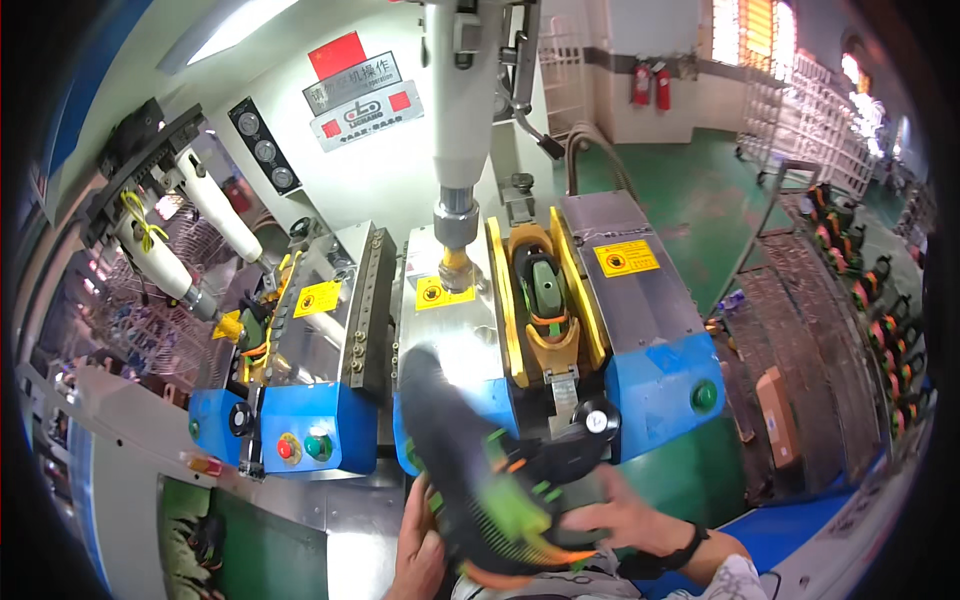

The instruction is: Operating a lasting machine to shape shoes and transferring them to a conveyor belt.

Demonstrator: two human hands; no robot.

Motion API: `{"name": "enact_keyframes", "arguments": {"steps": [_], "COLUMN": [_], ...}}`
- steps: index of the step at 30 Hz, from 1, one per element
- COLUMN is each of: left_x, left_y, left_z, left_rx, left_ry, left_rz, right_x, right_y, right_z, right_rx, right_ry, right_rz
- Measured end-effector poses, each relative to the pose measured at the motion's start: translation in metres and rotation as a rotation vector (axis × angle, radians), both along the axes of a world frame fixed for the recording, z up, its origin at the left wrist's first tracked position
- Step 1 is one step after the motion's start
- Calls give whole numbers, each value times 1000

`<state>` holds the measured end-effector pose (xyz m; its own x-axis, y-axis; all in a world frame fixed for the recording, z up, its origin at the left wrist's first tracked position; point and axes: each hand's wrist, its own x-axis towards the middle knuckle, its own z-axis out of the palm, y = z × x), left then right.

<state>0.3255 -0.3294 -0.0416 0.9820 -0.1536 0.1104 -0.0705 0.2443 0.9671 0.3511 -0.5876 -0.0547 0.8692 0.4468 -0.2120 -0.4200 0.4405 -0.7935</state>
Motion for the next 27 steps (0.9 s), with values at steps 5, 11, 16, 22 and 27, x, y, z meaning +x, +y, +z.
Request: {"name": "enact_keyframes", "arguments": {"steps": [5,11,16,22,27], "left_x": [155,360,381,388,215], "left_y": [-78,-207,-211,-191,-50], "left_z": [45,-55,-69,30,42], "left_rx": [251,675,581,806,-25], "left_ry": [404,208,211,493,450], "left_rz": [-104,153,107,-88,-151], "right_x": [19,-13,-10,-19,39], "right_y": [-102,-130,-142,-157,-132], "right_z": [25,-2,-7,-6,5], "right_rx": [77,-137,-191,-369,-416], "right_ry": [-76,99,118,161,114], "right_rz": [-584,-869,-826,-793,-795]}}
